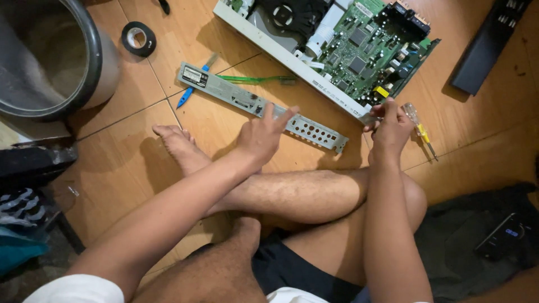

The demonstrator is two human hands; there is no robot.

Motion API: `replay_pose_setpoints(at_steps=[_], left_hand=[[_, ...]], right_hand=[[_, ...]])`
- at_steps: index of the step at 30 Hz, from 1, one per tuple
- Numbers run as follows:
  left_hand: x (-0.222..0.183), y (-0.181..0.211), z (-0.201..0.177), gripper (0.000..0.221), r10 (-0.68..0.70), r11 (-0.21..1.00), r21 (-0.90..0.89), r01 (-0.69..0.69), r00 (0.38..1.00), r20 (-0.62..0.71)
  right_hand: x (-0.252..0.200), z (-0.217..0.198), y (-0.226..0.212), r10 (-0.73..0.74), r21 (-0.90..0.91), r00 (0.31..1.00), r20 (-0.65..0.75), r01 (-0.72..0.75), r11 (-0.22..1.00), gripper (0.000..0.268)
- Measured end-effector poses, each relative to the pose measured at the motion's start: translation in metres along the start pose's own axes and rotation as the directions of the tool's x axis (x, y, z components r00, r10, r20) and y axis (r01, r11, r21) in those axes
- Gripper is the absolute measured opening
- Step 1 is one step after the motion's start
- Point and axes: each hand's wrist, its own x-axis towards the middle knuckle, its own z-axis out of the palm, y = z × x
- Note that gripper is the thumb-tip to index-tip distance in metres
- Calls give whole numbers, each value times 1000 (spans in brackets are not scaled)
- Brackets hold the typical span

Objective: Cleaning and polishing a metal top cover or internal frame of an electronic device using a brush, cloth, and a small tool.

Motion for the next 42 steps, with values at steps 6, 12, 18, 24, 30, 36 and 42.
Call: replay_pose_setpoints(at_steps=[6,12,18,24,30,36,42], left_hand=[[-9,-2,-24,70,-7,999,-53,9,1000,29],[-16,-16,-26,68,-94,983,-152,104,993,70],[-9,-3,-16,75,120,984,-132,-115,992,28],[-6,51,-2,60,368,928,42,-371,890,-270],[7,64,32,62,90,987,-122,-105,988,-122],[-7,4,-12,66,0,993,-116,-2,1000,-17],[-18,-105,-44,78,-347,929,40,369,901,-259]], right_hand=[[5,-4,7,11,42,1000,14,-12,999,28],[6,0,7,11,34,1000,-14,-10,999,28],[10,0,9,11,33,1000,-22,-10,999,29],[6,-3,4,40,74,998,-42,-37,997,35],[1,-8,5,51,45,999,1,-51,998,36],[17,-9,13,36,-18,999,12,-35,999,32],[-14,0,-21,87,115,996,30,-90,989,16]])
